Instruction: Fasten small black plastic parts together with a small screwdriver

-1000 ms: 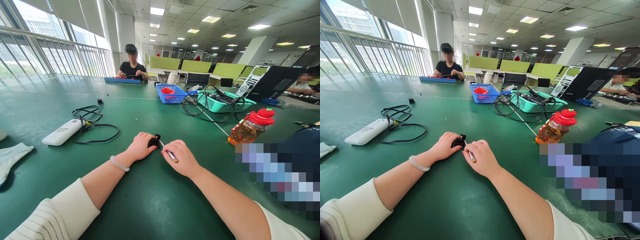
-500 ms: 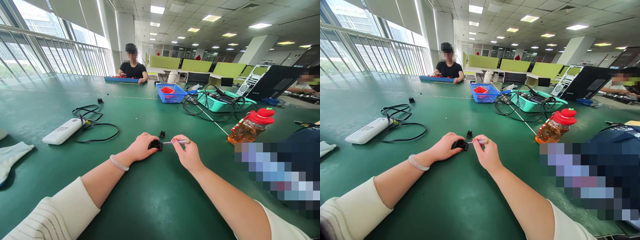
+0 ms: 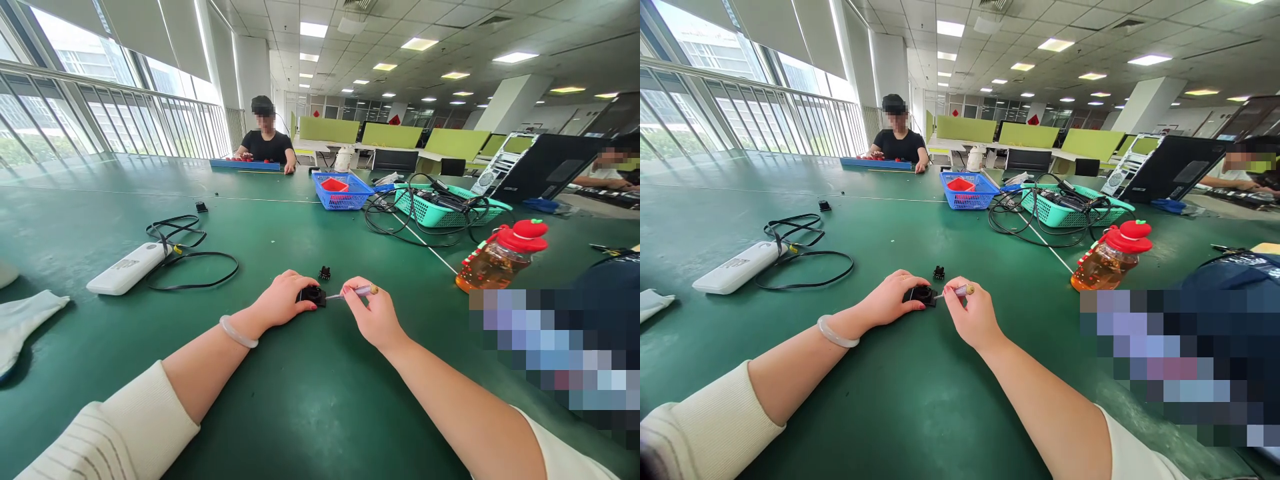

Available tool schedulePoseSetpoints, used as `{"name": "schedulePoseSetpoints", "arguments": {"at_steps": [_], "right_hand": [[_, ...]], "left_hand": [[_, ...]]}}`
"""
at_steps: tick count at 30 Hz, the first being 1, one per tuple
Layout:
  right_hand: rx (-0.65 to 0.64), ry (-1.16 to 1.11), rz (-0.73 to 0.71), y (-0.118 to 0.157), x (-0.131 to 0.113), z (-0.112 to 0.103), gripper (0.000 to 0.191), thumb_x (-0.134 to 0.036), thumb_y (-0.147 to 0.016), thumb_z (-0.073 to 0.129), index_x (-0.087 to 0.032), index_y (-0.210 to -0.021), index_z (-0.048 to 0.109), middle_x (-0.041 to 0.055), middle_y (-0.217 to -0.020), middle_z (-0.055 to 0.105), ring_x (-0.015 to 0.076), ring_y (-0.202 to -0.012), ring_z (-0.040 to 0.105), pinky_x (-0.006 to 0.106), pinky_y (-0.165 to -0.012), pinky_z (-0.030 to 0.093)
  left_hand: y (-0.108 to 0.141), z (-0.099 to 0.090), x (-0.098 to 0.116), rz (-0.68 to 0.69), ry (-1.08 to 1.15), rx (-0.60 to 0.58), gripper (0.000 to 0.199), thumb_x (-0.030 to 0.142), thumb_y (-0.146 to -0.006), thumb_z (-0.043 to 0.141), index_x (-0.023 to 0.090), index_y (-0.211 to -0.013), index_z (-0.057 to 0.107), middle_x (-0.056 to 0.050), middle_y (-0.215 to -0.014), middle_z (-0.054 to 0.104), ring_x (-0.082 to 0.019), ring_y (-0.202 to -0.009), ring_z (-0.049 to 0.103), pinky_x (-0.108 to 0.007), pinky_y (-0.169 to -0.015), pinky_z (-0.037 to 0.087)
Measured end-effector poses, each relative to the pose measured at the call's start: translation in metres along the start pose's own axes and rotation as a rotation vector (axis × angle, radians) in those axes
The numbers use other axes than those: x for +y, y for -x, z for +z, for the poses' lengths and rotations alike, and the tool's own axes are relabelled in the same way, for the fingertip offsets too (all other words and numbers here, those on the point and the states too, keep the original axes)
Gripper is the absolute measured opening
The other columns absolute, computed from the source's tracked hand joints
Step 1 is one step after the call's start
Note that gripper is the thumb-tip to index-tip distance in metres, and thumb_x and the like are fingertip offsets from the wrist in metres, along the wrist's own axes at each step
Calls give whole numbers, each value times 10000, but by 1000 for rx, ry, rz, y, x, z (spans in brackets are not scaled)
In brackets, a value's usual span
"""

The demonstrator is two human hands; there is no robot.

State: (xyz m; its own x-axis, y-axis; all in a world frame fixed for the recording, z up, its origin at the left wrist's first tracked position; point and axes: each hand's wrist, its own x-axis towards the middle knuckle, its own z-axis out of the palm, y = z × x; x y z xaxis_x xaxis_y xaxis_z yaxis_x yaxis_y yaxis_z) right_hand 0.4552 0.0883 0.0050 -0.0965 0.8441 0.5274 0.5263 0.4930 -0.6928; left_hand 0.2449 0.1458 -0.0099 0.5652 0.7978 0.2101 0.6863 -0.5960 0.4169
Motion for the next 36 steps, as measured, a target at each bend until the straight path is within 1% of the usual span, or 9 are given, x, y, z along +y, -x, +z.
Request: {"name": "schedulePoseSetpoints", "arguments": {"at_steps": [5, 10, 12, 16, 18, 23, 30, 33, 36], "right_hand": [[-113, 53, -32, 2, -2, -2, 259, -313, -917, 433, -223, -725, 581, 5, -669, 620, 183, -692, 581, 295, -647, 453], [-114, 47, -125, 5, -4, -1, 211, -268, -908, 462, -231, -743, 589, 10, -721, 665, 195, -766, 608, 326, -729, 484], [-149, 39, -153, 5, -6, 1, 194, -261, -910, 474, -238, -758, 593, 3, -729, 672, 190, -769, 610, 328, -744, 490], [-243, 67, -130, 6, -9, 4, 157, -237, -899, 508, -252, -779, 609, -22, -748, 688, 176, -751, 610, 314, -740, 491], [-220, 53, -130, 6, -8, 4, 160, -241, -901, 510, -253, -779, 613, -21, -760, 691, 175, -764, 612, 308, -745, 492], [-38, 20, -144, 6, -4, -1, 179, -289, -919, 494, -235, -802, 620, 12, -767, 678, 179, -768, 602, 300, -734, 483], [-100, 54, -37, 1, 0, -1, 214, -312, -929, 465, -229, -794, 609, -3, -743, 656, 168, -732, 578, 291, -712, 442], [-93, 32, -49, 2, -1, -2, 214, -316, -926, 475, -228, -792, 617, -1, -735, 656, 168, -731, 581, 292, -720, 442], [-21, -46, -51, 3, -2, -3, 205, -332, -922, 493, -224, -817, 631, 12, -756, 668, 173, -743, 605, 291, -713, 458]], "left_hand": [[0, -1, 1, 21, -13, -1, 397, 424, -815, 695, 277, -1180, 641, -46, -1082, 703, -257, -1057, 595, -399, -969, 478], [-1, -1, 1, 38, -19, 1, 394, 421, -815, 702, 270, -1174, 641, -45, -1094, 707, -255, -1046, 598, -400, -970, 471], [-1, -1, 1, 32, -13, -7, 401, 438, -814, 701, 269, -1173, 642, -48, -1086, 707, -257, -1038, 602, -401, -955, 478], [0, -1, 2, 18, -5, -15, 410, 448, -816, 695, 263, -1179, 645, -51, -1066, 711, -259, -1017, 614, -393, -926, 489], [0, -1, 2, 16, -8, -10, 409, 457, -819, 688, 265, -1178, 645, -47, -1054, 714, -258, -999, 616, -395, -914, 492], [0, -1, 2, 14, -8, -14, 403, 434, -817, 683, 262, -1179, 643, -48, -1048, 709, -253, -979, 616, -393, -893, 497], [2, -3, 4, 31, 3, 24, 379, 441, -845, 640, 256, -1175, 644, -47, -1057, 707, -250, -981, 625, -409, -906, 504], [2, -4, 6, 66, 32, 100, 368, 418, -877, 602, 249, -1203, 626, -58, -1144, 689, -251, -1066, 604, -419, -971, 486], [2, -3, 5, 67, 36, 201, 362, 343, -913, 544, 251, -1260, 590, -72, -1213, 647, -255, -1143, 559, -430, -1021, 463]]}}
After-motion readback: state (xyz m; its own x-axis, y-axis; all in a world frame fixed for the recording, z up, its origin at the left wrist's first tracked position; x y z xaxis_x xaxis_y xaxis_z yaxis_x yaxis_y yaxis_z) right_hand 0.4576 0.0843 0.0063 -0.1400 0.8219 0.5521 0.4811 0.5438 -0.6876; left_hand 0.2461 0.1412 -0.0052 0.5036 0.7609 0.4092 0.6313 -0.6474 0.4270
